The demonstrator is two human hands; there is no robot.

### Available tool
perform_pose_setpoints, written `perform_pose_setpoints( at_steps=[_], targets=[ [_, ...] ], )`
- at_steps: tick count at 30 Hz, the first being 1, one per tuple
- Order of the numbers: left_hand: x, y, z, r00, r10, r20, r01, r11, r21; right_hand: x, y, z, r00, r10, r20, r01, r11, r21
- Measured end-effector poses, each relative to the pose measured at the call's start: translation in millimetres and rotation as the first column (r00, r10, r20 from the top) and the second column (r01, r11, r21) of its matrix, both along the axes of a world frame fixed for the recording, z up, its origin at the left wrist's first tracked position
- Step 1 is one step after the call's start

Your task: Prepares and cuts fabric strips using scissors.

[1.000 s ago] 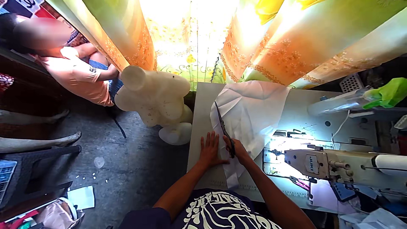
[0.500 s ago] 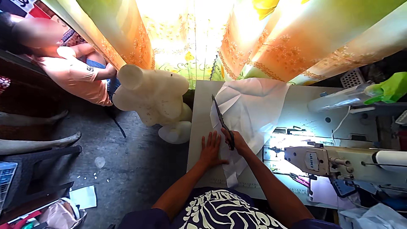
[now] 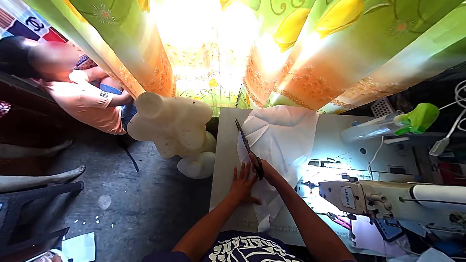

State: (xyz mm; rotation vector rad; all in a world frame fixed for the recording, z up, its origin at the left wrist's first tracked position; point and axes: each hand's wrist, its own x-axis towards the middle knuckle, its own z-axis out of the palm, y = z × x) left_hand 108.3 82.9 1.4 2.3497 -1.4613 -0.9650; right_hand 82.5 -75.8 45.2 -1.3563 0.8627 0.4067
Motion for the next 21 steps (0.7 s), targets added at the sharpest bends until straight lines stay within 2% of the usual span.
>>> perform_pose_setpoints(
  at_steps=[4,7,10,12,15,18,21],
  targets=[
    [-5,6,1,1.000,0.016,-0.010,-0.016,1.000,0.017,-2,5,8,0.996,-0.068,0.049,0.071,0.995,-0.064],
    [-8,13,1,0.999,0.032,-0.023,-0.032,0.999,0.005,-23,9,7,0.995,-0.016,0.100,0.026,0.994,-0.103],
    [-4,21,1,0.999,0.030,-0.022,-0.030,0.999,-0.015,-65,18,5,0.994,0.037,0.102,-0.009,0.966,-0.260],
    [3,25,0,0.999,0.015,-0.030,-0.016,1.000,-0.018,-98,25,1,0.997,0.014,0.073,0.012,0.940,-0.342],
    [13,35,-8,0.999,-0.010,-0.030,0.009,0.999,-0.032,-151,36,-2,1.000,-0.028,-0.009,0.023,0.924,-0.382],
    [23,43,-12,0.999,-0.012,0.030,0.013,0.999,-0.041,-195,45,2,0.994,-0.024,-0.108,-0.023,0.912,-0.409],
    [34,49,-18,0.992,0.005,0.126,0.008,0.995,-0.098,-230,57,5,0.991,-0.017,-0.136,-0.039,0.918,-0.394]
  ],
)
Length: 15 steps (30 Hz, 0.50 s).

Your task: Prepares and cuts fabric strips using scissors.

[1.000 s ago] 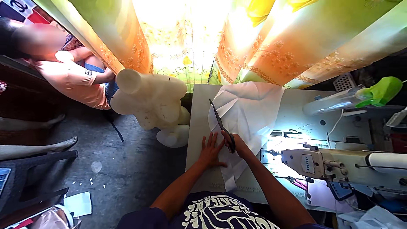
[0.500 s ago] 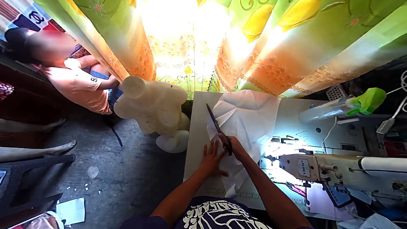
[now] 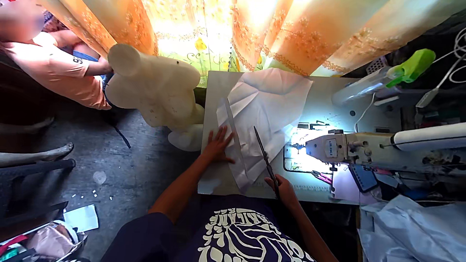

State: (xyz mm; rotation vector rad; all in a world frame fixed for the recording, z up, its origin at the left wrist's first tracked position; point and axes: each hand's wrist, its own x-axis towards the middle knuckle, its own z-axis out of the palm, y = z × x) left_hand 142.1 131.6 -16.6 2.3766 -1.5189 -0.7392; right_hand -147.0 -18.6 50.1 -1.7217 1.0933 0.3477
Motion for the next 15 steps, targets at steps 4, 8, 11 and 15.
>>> perform_pose_setpoints(
  at_steps=[4,8,11,15],
  targets=[
    [-12,0,9,0.997,0.056,0.058,-0.052,0.997,-0.061,-51,19,2,0.994,-0.075,0.077,0.063,0.988,0.140],
    [-75,12,5,0.961,0.261,0.088,-0.232,0.940,-0.250,-106,34,5,0.975,-0.178,0.131,0.129,0.941,0.314],
    [-109,16,-4,0.967,0.240,0.084,-0.212,0.944,-0.253,-142,39,0,0.957,-0.257,0.136,0.179,0.889,0.421],
    [-121,17,-17,0.970,0.231,0.078,-0.209,0.953,-0.221,-158,37,-5,0.971,-0.223,0.090,0.152,0.860,0.486]
  ],
)
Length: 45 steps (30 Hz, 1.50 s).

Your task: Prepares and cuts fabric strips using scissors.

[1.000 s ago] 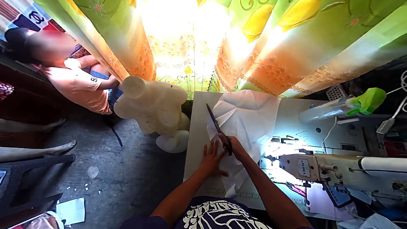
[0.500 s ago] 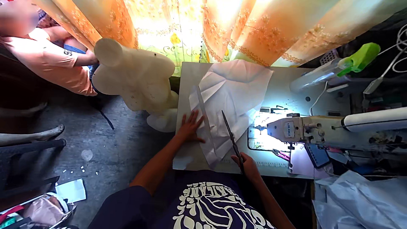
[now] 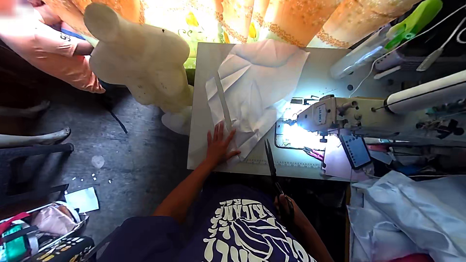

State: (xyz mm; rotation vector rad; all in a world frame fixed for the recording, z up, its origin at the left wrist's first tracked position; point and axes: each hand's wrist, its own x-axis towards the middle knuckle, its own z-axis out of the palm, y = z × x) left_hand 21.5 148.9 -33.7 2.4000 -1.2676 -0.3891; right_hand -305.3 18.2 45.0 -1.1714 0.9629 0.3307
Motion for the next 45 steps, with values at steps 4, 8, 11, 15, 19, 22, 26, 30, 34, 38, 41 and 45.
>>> perform_pose_setpoints(
  at_steps=[4,8,11,15,19,22,26,30,34,38,41,45],
  targets=[
    [-6,1,-7,0.999,0.003,0.047,-0.002,1.000,-0.019,2,-5,-2,0.993,0.117,-0.003,-0.117,0.993,0.008],
    [-6,3,-19,0.995,-0.019,0.097,0.019,1.000,-0.003,9,-1,-11,0.976,0.218,-0.013,-0.218,0.975,-0.028],
    [-6,3,-27,0.990,-0.021,0.140,0.023,1.000,-0.008,14,3,-15,0.967,0.254,-0.022,-0.254,0.965,-0.060],
    [-11,1,-24,0.992,0.006,0.126,-0.006,1.000,-0.005,22,10,-20,0.958,0.282,-0.054,-0.287,0.948,-0.141],
    [-16,-1,-23,0.994,0.026,0.111,-0.027,1.000,0.006,28,18,-26,0.964,0.257,-0.066,-0.265,0.945,-0.193],
    [-16,-1,-22,0.993,0.014,0.119,-0.014,1.000,-0.001,29,23,-31,0.972,0.230,-0.054,-0.236,0.948,-0.213],
    [-15,-1,-21,0.993,0.012,0.121,-0.014,1.000,0.012,31,28,-33,0.976,0.203,-0.072,-0.215,0.944,-0.252],
    [-18,-1,-15,0.994,0.022,0.108,-0.025,0.999,0.027,28,33,-33,0.985,0.158,-0.074,-0.174,0.919,-0.353],
    [-20,-2,-20,0.995,0.054,0.081,-0.053,0.998,-0.024,24,35,-30,0.988,0.138,-0.065,-0.153,0.906,-0.395],
    [-23,-7,-19,0.997,0.061,0.042,-0.061,0.998,0.006,28,28,-26,0.992,0.124,-0.033,-0.128,0.959,-0.253],
    [-23,-4,-16,0.998,0.037,0.044,-0.039,0.999,0.035,41,23,-25,0.983,0.179,-0.040,-0.183,0.964,-0.191],
    [-23,-4,-19,0.996,0.030,0.082,-0.031,0.999,0.011,58,19,-28,0.979,0.198,-0.058,-0.205,0.962,-0.178]
  ],
)
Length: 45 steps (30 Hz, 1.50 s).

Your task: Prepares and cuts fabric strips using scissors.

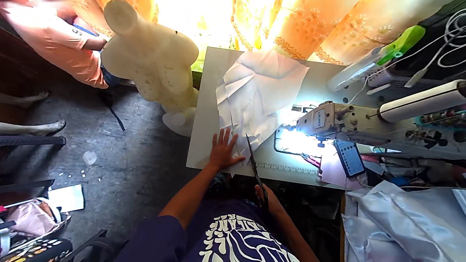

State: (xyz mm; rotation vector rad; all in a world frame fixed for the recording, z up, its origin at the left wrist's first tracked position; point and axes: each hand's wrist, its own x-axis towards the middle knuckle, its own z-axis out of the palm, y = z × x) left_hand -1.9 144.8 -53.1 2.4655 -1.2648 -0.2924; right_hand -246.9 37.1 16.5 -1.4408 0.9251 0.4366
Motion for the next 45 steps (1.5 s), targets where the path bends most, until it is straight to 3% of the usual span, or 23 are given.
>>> perform_pose_setpoints(
  at_steps=[7,11,19,23,28,35,40,45],
  targets=[
    [1,0,4,1.000,-0.013,-0.016,0.014,0.999,0.042,-3,7,2,0.998,-0.058,0.000,0.058,0.992,-0.109],
    [1,0,4,0.999,-0.016,-0.031,0.018,0.998,0.054,-3,3,10,0.999,-0.053,-0.002,0.053,0.994,-0.094],
    [2,-1,10,0.996,-0.025,-0.089,0.032,0.997,0.075,37,-11,7,0.995,0.076,-0.066,-0.080,0.995,-0.055],
    [2,-1,12,0.995,-0.020,-0.099,0.027,0.998,0.060,34,-4,4,1.000,-0.022,-0.014,0.019,0.988,-0.155],
    [2,1,10,0.996,-0.018,-0.091,0.023,0.998,0.055,33,-5,9,0.998,-0.064,0.005,0.064,0.993,-0.103],
    [1,-1,13,0.995,-0.023,-0.101,0.032,0.995,0.095,74,-25,15,0.997,0.068,-0.037,-0.069,0.997,-0.031],
    [2,-2,17,0.992,-0.018,-0.125,0.035,0.989,0.141,73,-13,20,0.998,-0.058,-0.008,0.057,0.990,-0.131],
    [2,-1,15,0.992,-0.021,-0.124,0.038,0.990,0.134,77,-22,22,0.996,-0.076,0.035,0.077,0.996,-0.035]
  ],
)
